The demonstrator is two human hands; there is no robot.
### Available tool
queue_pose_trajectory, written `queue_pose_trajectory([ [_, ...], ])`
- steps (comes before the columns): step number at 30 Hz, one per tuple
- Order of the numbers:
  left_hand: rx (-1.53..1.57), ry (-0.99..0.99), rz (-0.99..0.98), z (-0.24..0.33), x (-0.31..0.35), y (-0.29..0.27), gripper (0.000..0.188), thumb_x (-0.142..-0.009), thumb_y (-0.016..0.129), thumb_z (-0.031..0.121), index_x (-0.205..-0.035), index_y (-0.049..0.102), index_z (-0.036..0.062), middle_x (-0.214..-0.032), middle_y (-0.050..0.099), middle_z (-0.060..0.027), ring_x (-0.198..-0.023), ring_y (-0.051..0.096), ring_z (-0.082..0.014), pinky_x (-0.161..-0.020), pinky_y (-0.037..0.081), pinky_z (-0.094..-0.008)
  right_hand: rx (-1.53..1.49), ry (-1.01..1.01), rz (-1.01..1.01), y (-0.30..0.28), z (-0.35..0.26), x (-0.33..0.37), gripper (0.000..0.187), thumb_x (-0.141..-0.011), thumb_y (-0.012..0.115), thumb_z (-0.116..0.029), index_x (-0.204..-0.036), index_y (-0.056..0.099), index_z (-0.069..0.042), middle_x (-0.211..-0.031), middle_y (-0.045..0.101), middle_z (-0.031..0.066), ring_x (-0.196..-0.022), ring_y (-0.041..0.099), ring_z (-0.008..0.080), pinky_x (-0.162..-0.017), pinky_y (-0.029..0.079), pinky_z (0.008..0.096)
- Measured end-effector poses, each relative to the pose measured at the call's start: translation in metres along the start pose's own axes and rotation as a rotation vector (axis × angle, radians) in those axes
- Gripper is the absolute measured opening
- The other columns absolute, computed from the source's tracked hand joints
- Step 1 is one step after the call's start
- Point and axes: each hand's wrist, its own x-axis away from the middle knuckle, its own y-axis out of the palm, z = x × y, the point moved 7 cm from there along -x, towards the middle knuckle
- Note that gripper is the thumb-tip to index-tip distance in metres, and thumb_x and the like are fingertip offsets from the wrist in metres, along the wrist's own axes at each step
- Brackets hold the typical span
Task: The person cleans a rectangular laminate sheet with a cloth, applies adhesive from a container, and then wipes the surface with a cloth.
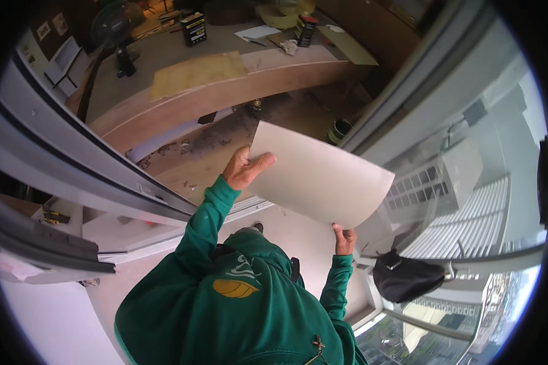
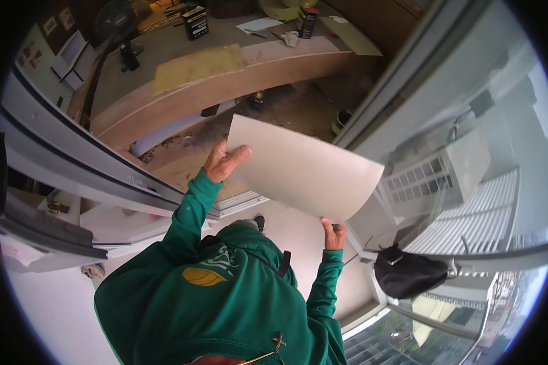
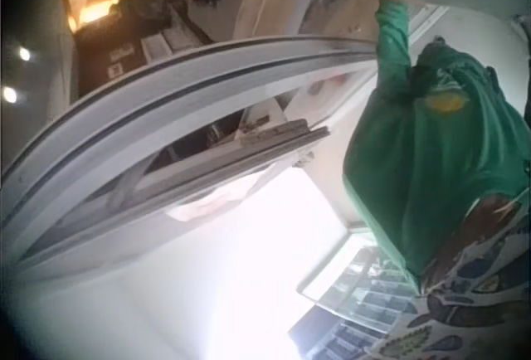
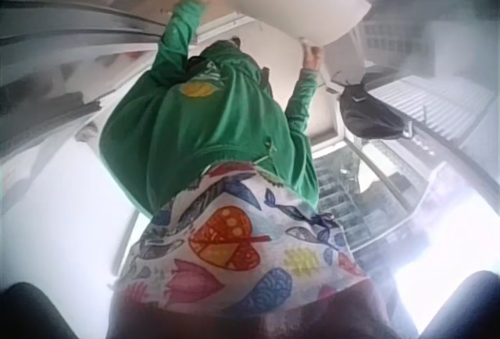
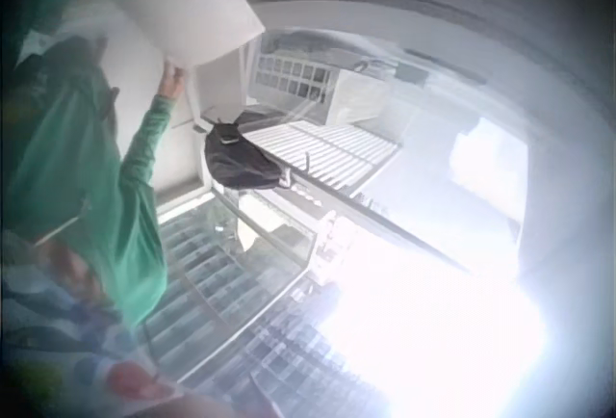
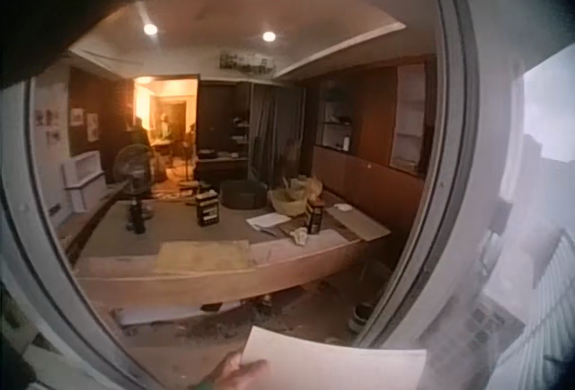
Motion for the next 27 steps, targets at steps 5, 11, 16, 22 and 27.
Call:
queue_pose_trajectory([
  [5, -0.172, -0.025, 0.154, -0.002, -0.052, -0.086, 0.039, -0.098, 0.063, 0.033, -0.118, 0.064, 0.0001, -0.103, 0.069, -0.0046, -0.09, 0.063, -0.0149, -0.079, 0.05, -0.0296, -0.067, -0.002, -0.182, 0.053, -0.041, -0.092, 0.023, -0.087, 0.077, -0.017, -0.103, 0.07, -0.002, -0.099, 0.071, 0.0041, -0.093, 0.061, 0.0125, -0.088, 0.046, 0.0296],
  [11, 0.313, -0.075, 0.424, -0.029, -0.073, -0.138, 0.047, -0.102, 0.053, 0.039, -0.13, 0.057, 0.0009, -0.118, 0.064, -0.0081, -0.104, 0.06, -0.0163, -0.089, 0.049, -0.031, -0.096, -0.014, -0.37, 0.121, -0.099, -0.193, 0.023, -0.087, 0.077, -0.017, -0.103, 0.071, -0.001, -0.098, 0.071, 0.0033, -0.092, 0.061, 0.0121, -0.088, 0.046, 0.0291],
  [16, 0.609, -0.078, 0.493, -0.089, -0.103, -0.17, 0.054, -0.104, 0.045, 0.044, -0.139, 0.048, 0.0029, -0.128, 0.059, -0.0095, -0.113, 0.059, -0.0205, -0.096, 0.048, -0.0349, -0.047, 0.023, -0.481, 0.161, -0.118, -0.278, 0.025, -0.087, 0.076, -0.015, -0.105, 0.07, 0.001, -0.098, 0.071, 0.004, -0.09, 0.061, 0.0116, -0.086, 0.047, 0.0283],
  [22, 0.873, 0.109, 0.428, -0.099, -0.179, -0.191, 0.053, -0.106, 0.04, 0.044, -0.141, 0.047, 0.005, -0.132, 0.058, -0.011, -0.117, 0.058, -0.0248, -0.1, 0.048, -0.0393, -0.024, 0.082, -0.61, 0.223, -0.12, -0.397, 0.027, -0.089, 0.074, -0.013, -0.11, 0.068, 0.002, -0.099, 0.071, 0.0049, -0.092, 0.063, 0.0125, -0.086, 0.049, 0.0301],
  [27, 0.568, -0.06, 0.624, -0.111, -0.275, -0.2, 0.054, -0.106, 0.039, 0.046, -0.142, 0.046, 0.006, -0.132, 0.058, -0.0107, -0.117, 0.058, -0.0238, -0.099, 0.048, -0.0381, -0.07, 0.185, -0.629, 0.231, -0.093, -0.483, 0.028, -0.089, 0.075, -0.015, -0.111, 0.068, 0.002, -0.1, 0.071, 0.0048, -0.093, 0.062, 0.0118, -0.086, 0.049, 0.0289],
])
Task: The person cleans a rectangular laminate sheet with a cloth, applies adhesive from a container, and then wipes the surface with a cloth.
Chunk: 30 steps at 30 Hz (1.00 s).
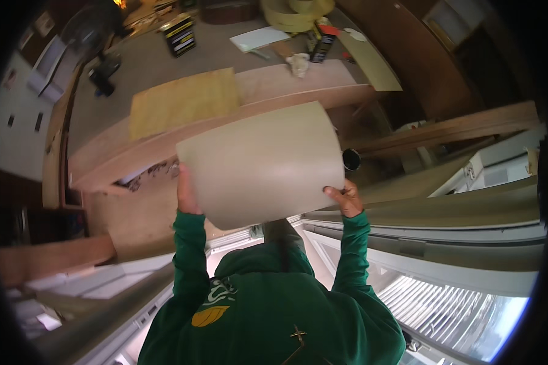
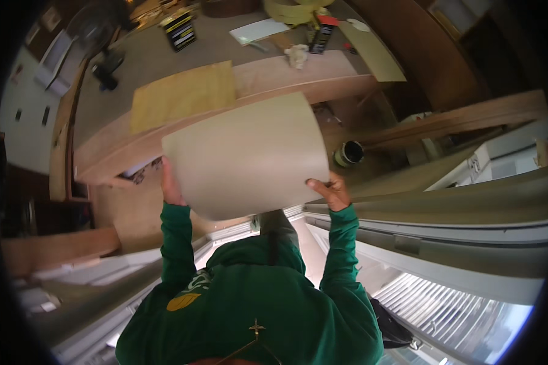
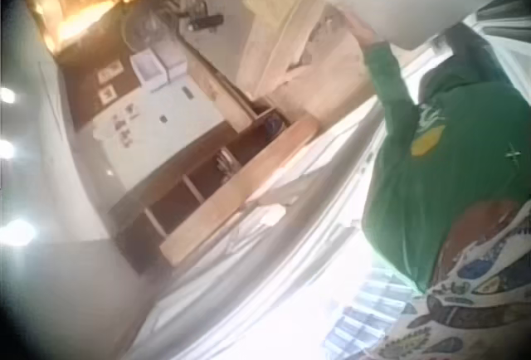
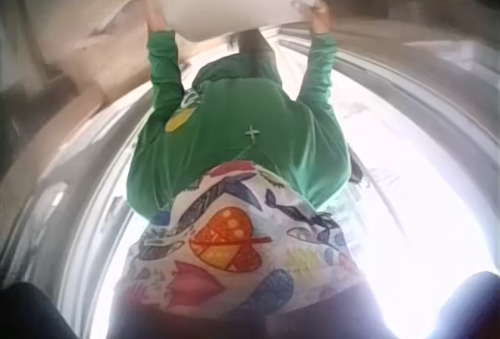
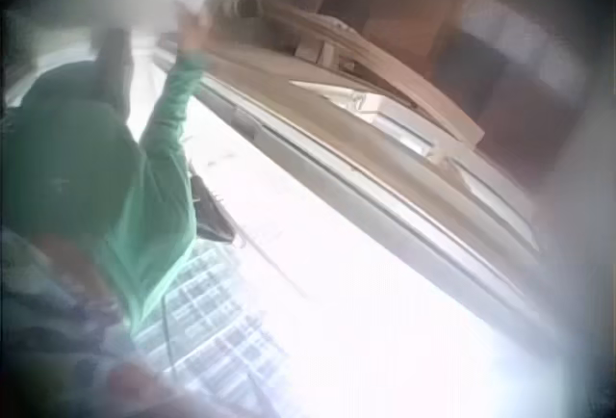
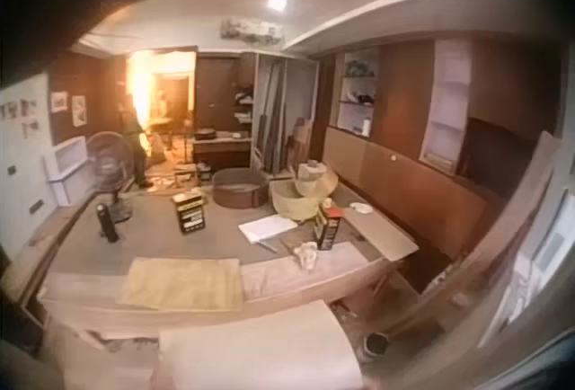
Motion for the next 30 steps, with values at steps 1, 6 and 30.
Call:
queue_pose_trajectory([
  [1, 0.053, -0.044, -0.043, -0.008, -0.018, 0.008, 0.054, -0.106, 0.039, 0.046, -0.142, 0.046, 0.0057, -0.133, 0.058, -0.0105, -0.117, 0.058, -0.0238, -0.1, 0.048, -0.0379, -0.003, 0.029, 0.0, -0.009, -0.002, -0.012, 0.029, -0.089, 0.075, -0.016, -0.111, 0.069, 0.001, -0.1, 0.071, 0.0048, -0.093, 0.062, 0.0115, -0.086, 0.049, 0.0288],
  [6, -0.013, -0.181, -0.116, -0.064, -0.097, 0.021, 0.057, -0.107, 0.035, 0.047, -0.143, 0.044, 0.0038, -0.136, 0.056, -0.0102, -0.12, 0.057, -0.0238, -0.102, 0.046, -0.0369, 0.078, 0.091, 0.055, -0.052, -0.044, -0.04, 0.03, -0.089, 0.075, -0.018, -0.11, 0.069, 0.002, -0.099, 0.072, 0.0049, -0.091, 0.062, 0.0106, -0.084, 0.049, 0.0285],
  [30, -1.377, -0.1, 0.04, -0.191, -0.586, -0.244, 0.047, -0.093, 0.062, 0.04, -0.12, 0.063, 0.002, -0.122, 0.064, -0.0189, -0.108, 0.064, -0.0297, -0.092, 0.05, -0.0407, 0.906, 0.34, 0.69, -0.157, -0.046, -0.183, 0.029, -0.089, 0.073, -0.021, -0.103, 0.069, 0.005, -0.09, 0.07, 0.0137, -0.078, 0.062, 0.0189, -0.071, 0.049, 0.0337],
])
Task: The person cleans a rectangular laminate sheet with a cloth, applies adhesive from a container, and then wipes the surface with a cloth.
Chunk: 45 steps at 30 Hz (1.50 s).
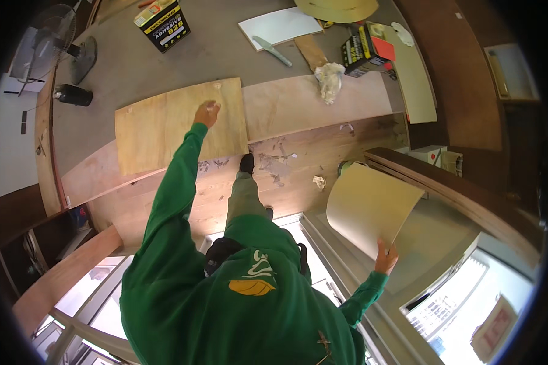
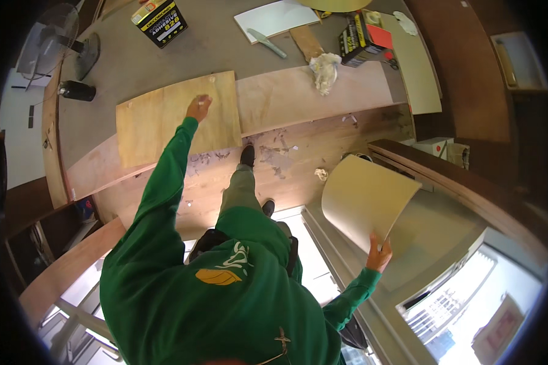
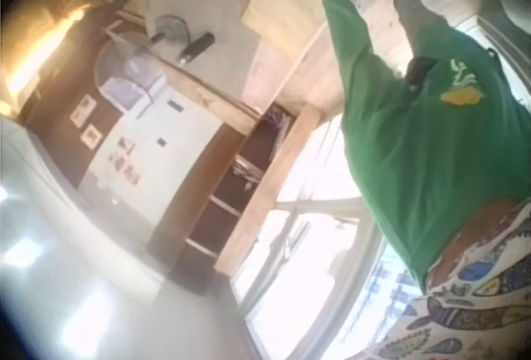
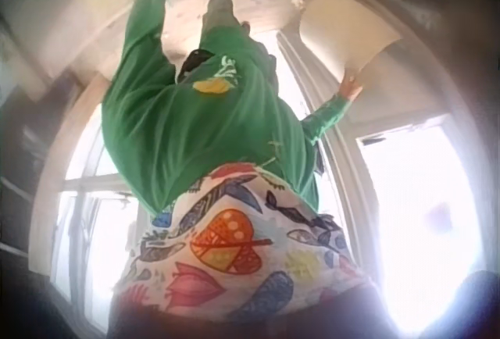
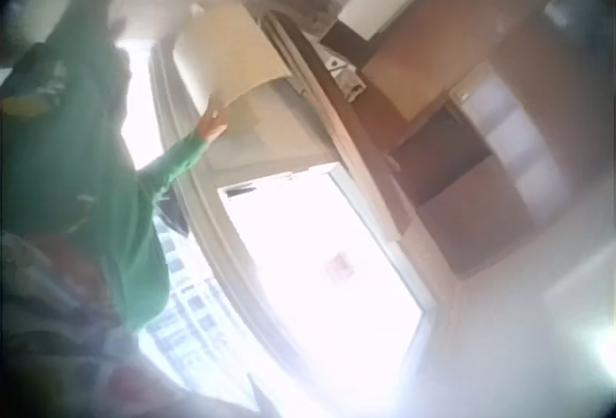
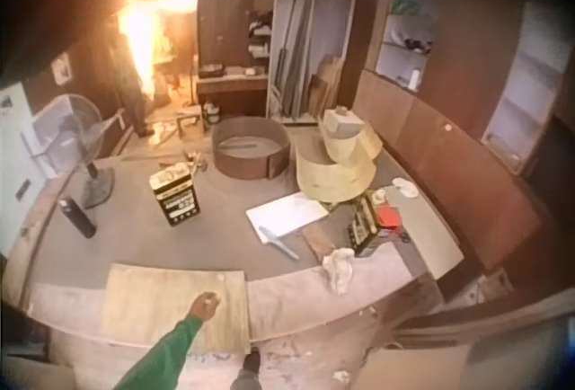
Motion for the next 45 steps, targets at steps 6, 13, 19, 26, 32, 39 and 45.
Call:
queue_pose_trajectory([
  [6, -0.455, 0.128, -0.013, -0.021, -0.102, -0.019, 0.047, -0.094, 0.058, 0.042, -0.128, 0.062, 0.0098, -0.133, 0.056, -0.0199, -0.12, 0.056, -0.0374, -0.104, 0.041, -0.0506, -0.13, 0.215, 0.113, 0.055, 0.012, -0.021, 0.027, -0.092, 0.07, -0.019, -0.105, 0.07, 0.005, -0.095, 0.071, 0.0096, -0.082, 0.062, 0.0169, -0.075, 0.051, 0.0328],
  [13, -0.657, 0.265, -0.131, -0.017, -0.114, -0.025, 0.043, -0.099, 0.048, 0.043, -0.119, 0.068, 0.0108, -0.119, 0.063, -0.0161, -0.109, 0.056, -0.041, -0.101, 0.04, -0.0527, -0.501, 0.598, 0.293, 0.123, 0.026, -0.018, 0.033, -0.094, 0.069, -0.018, -0.12, 0.062, 0.003, -0.111, 0.067, 0.0124, -0.096, 0.066, 0.0223, -0.084, 0.056, 0.0351],
  [19, -0.51, 0.191, -0.218, 0.016, -0.099, -0.01, 0.034, -0.098, 0.052, 0.033, -0.108, 0.073, 0.0094, -0.107, 0.064, -0.014, -0.104, 0.057, -0.0402, -0.101, 0.041, -0.0532, -0.532, 0.798, 0.325, 0.147, 0.048, -0.023, 0.039, -0.094, 0.07, -0.019, -0.125, 0.059, 0.003, -0.116, 0.066, 0.014, -0.102, 0.065, 0.023, -0.088, 0.056, 0.035],
  [26, -0.48, 0.211, -0.261, 0.023, -0.086, 0.017, 0.026, -0.094, 0.057, 0.028, -0.105, 0.072, 0.0089, -0.103, 0.063, -0.0105, -0.1, 0.058, -0.036, -0.103, 0.039, -0.0554, -0.444, 0.812, 0.269, 0.148, 0.05, -0.035, 0.042, -0.095, 0.07, -0.021, -0.126, 0.057, 0.004, -0.119, 0.066, 0.0154, -0.105, 0.066, 0.0251, -0.091, 0.056, 0.0376],
  [32, -0.257, 0.105, -0.036, 0.018, -0.074, -0.021, 0.028, -0.094, 0.059, 0.018, -0.117, 0.065, 0.003, -0.116, 0.06, -0.0169, -0.111, 0.056, -0.0342, -0.105, 0.04, -0.0476, -0.411, 0.81, 0.228, 0.166, 0.045, -0.051, 0.041, -0.094, 0.07, -0.02, -0.126, 0.059, 0.003, -0.121, 0.065, 0.0161, -0.109, 0.065, 0.0264, -0.093, 0.056, 0.0386],
  [39, 0.028, -0.691, 0.841, -0.122, 0.176, -0.161, 0.039, -0.1, 0.055, 0.021, -0.12, 0.057, -0.0122, -0.114, 0.059, -0.0238, -0.112, 0.057, -0.0301, -0.097, 0.047, -0.0397, -0.5, 0.705, 0.207, 0.188, 0.028, -0.064, 0.039, -0.094, 0.069, -0.018, -0.126, 0.059, 0.003, -0.12, 0.066, 0.0161, -0.109, 0.066, 0.026, -0.093, 0.056, 0.0385],
  [45, -0.484, -0.307, 0.529, -0.205, 0.085, -0.254, 0.039, -0.1, 0.058, 0.029, -0.117, 0.063, -0.0059, -0.117, 0.063, -0.027, -0.113, 0.057, -0.0409, -0.101, 0.043, -0.046, -0.551, 0.704, 0.23, 0.204, 0.037, -0.048, 0.038, -0.093, 0.071, -0.02, -0.121, 0.061, 0.004, -0.113, 0.068, 0.013, -0.097, 0.067, 0.0234, -0.084, 0.057, 0.0362],
])
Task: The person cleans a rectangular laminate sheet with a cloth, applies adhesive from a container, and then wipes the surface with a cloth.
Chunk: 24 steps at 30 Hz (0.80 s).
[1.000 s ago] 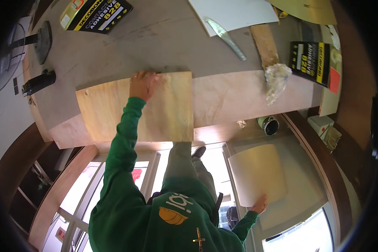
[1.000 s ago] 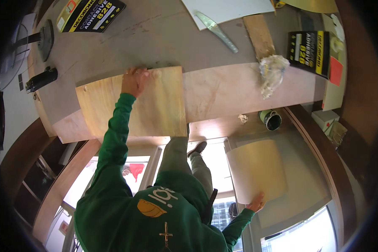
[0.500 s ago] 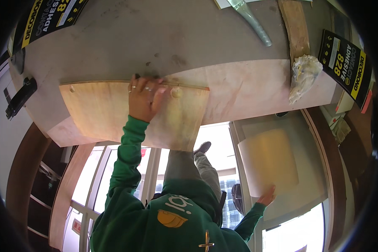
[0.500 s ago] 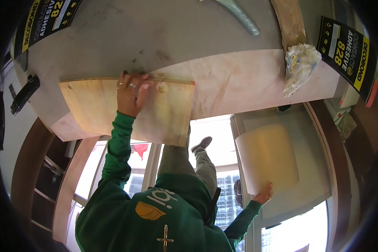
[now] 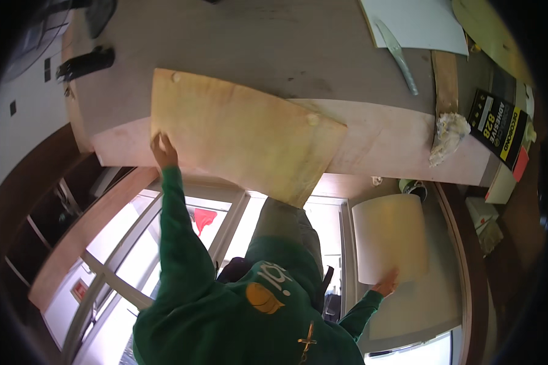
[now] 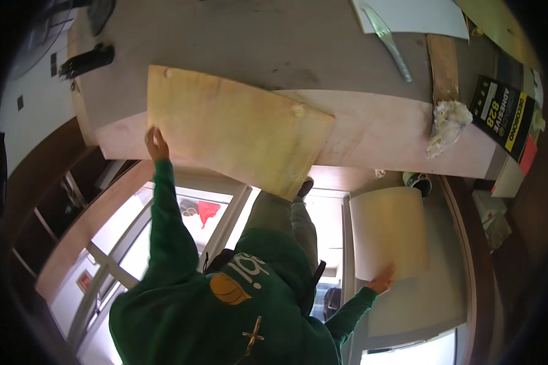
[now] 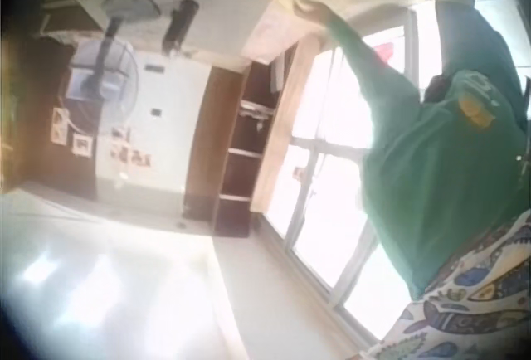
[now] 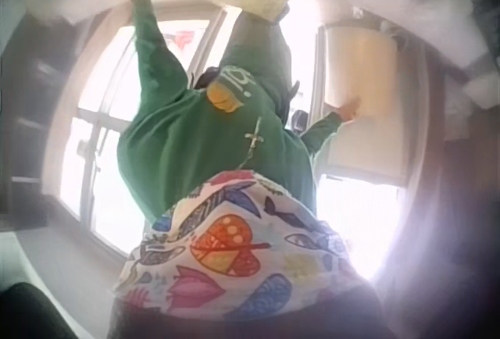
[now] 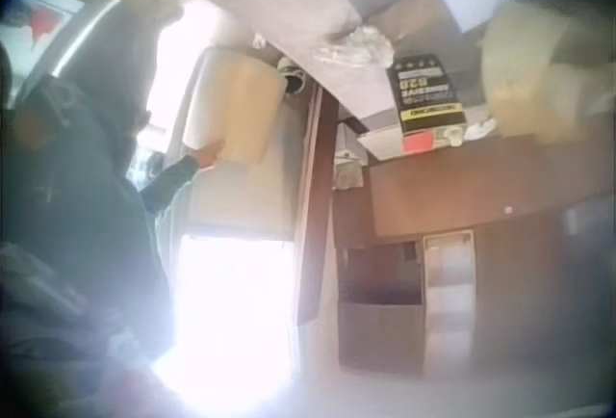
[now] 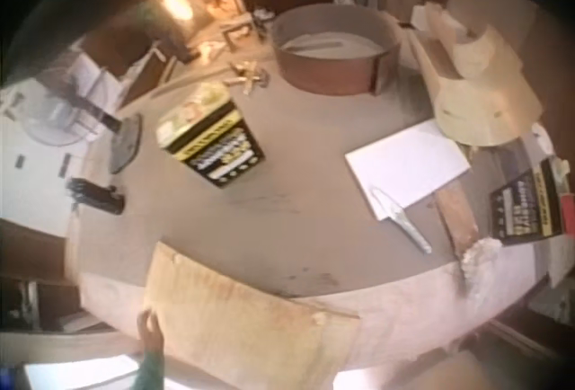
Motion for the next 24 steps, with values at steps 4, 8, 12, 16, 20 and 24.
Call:
queue_pose_trajectory([
  [4, -0.109, 0.01, -0.121, -0.142, -0.114, -0.012, 0.045, -0.098, 0.058, 0.032, -0.12, 0.062, -0.0067, -0.121, 0.063, -0.0285, -0.116, 0.057, -0.0413, -0.1, 0.045, -0.0459, -0.016, -0.068, -0.023, -0.002, 0.009, -0.026, 0.035, -0.092, 0.072, -0.02, -0.115, 0.064, 0.005, -0.109, 0.069, 0.013, -0.094, 0.067, 0.0229, -0.08, 0.058, 0.0365],
  [8, -0.494, 0.35, -0.365, -0.145, -0.104, 0.049, 0.042, -0.101, 0.04, 0.024, -0.135, 0.057, 0.0062, -0.126, 0.064, -0.0222, -0.119, 0.058, -0.0392, -0.105, 0.045, -0.0479, 0.016, 0.026, -0.028, -0.032, 0.013, -0.021, 0.032, -0.093, 0.07, -0.019, -0.115, 0.067, 0.004, -0.105, 0.07, 0.0127, -0.089, 0.069, 0.0225, -0.078, 0.058, 0.0343],
  [12, -0.48, -0.464, -0.467, -0.209, -0.093, 0.052, 0.075, -0.098, 0.027, 0.065, -0.145, 0.049, 0.0101, -0.131, 0.061, -0.0241, -0.126, 0.054, -0.0418, -0.108, 0.039, -0.0547, 0.123, -0.081, 0.119, -0.037, 0.016, -0.022, 0.023, -0.091, 0.072, -0.02, -0.1, 0.07, 0.001, -0.085, 0.067, 0.004, -0.072, 0.061, 0.0135, -0.064, 0.051, 0.0286],
  [16, -0.499, -0.448, -0.466, -0.153, -0.083, 0.069, 0.095, -0.091, 0.019, 0.08, -0.144, 0.049, 0.0076, -0.142, 0.052, -0.024, -0.133, 0.042, -0.0499, -0.11, 0.028, -0.0652, 0.003, -0.212, -0.012, -0.03, 0.024, -0.018, 0.025, -0.092, 0.072, -0.016, -0.109, 0.07, 0.001, -0.094, 0.069, 0.0044, -0.079, 0.062, 0.0127, -0.07, 0.051, 0.0278],
  [20, -0.474, -0.234, -0.422, -0.071, -0.088, 0.099, 0.095, -0.092, 0.021, 0.078, -0.14, 0.052, 0.0024, -0.14, 0.052, -0.0277, -0.134, 0.04, -0.0509, -0.111, 0.027, -0.0654, 0.067, -0.238, -0.042, -0.014, 0.019, -0.011, 0.029, -0.092, 0.07, -0.015, -0.115, 0.068, 0.003, -0.101, 0.07, 0.0059, -0.084, 0.063, 0.0134, -0.074, 0.051, 0.0276],
  [24, -0.204, -0.067, -0.218, -0.022, -0.102, 0.084, 0.078, -0.097, 0.041, 0.064, -0.125, 0.061, -0.006, -0.131, 0.056, -0.0329, -0.128, 0.048, -0.0465, -0.108, 0.038, -0.0553, 0.02, -0.28, -0.083, -0.023, 0.02, -0.008, 0.031, -0.092, 0.071, -0.017, -0.115, 0.067, 0.004, -0.102, 0.069, 0.0066, -0.084, 0.063, 0.0142, -0.074, 0.052, 0.0283],
])
